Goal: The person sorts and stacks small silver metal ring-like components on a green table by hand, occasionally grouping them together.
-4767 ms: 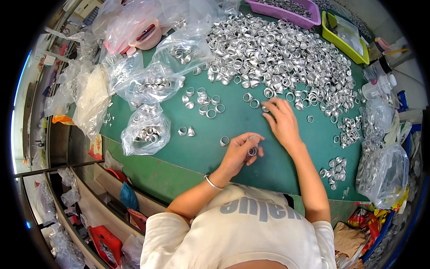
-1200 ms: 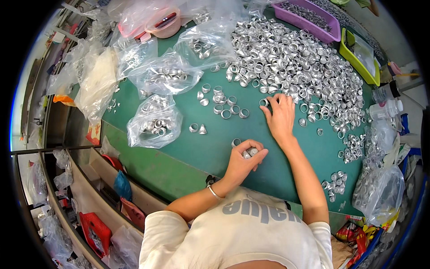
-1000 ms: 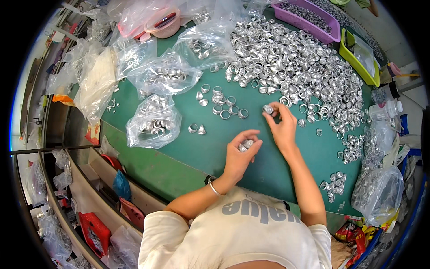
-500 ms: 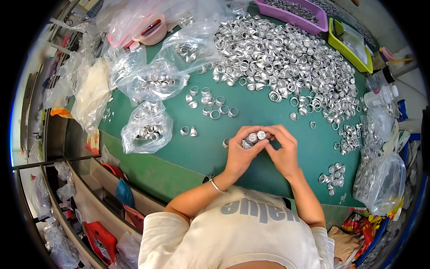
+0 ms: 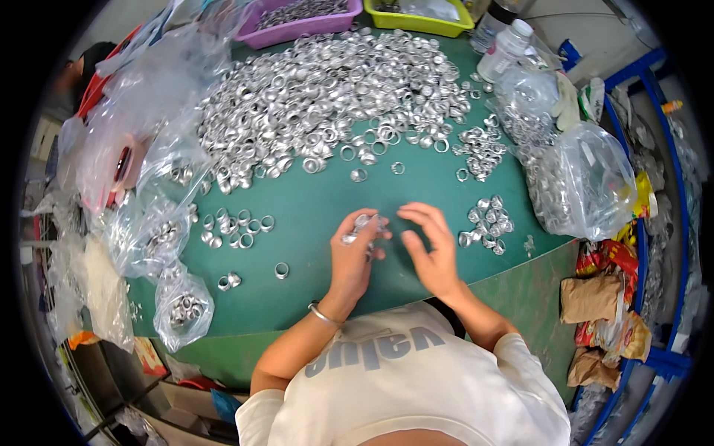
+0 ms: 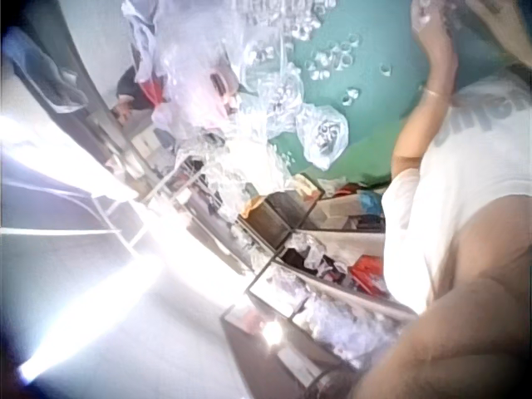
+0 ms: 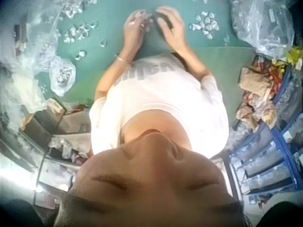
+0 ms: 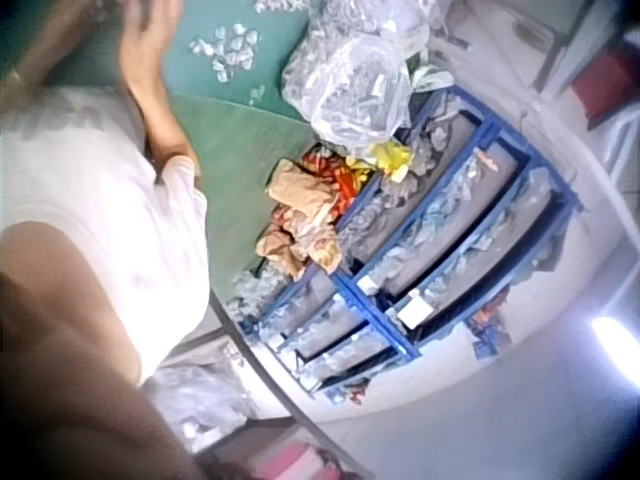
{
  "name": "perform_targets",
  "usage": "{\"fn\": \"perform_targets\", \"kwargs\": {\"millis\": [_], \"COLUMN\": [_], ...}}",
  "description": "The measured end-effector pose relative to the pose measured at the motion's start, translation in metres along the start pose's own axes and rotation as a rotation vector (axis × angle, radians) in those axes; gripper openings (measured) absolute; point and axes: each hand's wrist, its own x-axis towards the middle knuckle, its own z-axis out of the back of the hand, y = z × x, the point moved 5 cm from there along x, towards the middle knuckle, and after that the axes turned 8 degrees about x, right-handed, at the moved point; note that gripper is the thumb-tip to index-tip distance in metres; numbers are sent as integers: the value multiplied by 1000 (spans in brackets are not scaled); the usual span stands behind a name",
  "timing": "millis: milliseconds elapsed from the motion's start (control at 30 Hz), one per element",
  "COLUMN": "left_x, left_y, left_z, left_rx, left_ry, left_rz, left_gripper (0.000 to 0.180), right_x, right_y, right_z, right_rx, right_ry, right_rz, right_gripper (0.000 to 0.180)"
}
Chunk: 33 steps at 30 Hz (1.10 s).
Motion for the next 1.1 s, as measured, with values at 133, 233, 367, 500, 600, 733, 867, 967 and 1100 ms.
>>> {"fn": "perform_targets", "kwargs": {"millis": [133,233,367,500,600,733,867,967,1100], "left_x": [28,44,44,38,36,38,43,43,42], "left_y": [23,44,55,62,66,59,66,68,66], "left_z": [-54,-86,-130,-155,-156,-160,-165,-167,-170], "left_rx": [239,416,743,1003,1351,1483,1416,1347,1277], "left_ry": [81,88,202,448,636,747,746,719,738], "left_rz": [-216,-474,-707,-823,-924,-1052,-1044,-1026,-1016], "left_gripper": [22,26,31,57,91,96,98,97,94], "right_x": [-21,-34,-44,-41,-41,-40,-42,-42,-45], "right_y": [-25,-40,-61,-87,-87,-79,-81,-86,-97], "right_z": [89,140,165,154,154,150,145,145,145], "right_rx": [-141,-288,-397,-369,-221,-201,-111,-30,58], "right_ry": [-357,-412,-244,-195,-265,-335,-539,-601,-649], "right_rz": [23,20,-92,-121,-145,-83,-208,-256,-194], "right_gripper": [22,30,52,50,46,41,33,29,27]}}
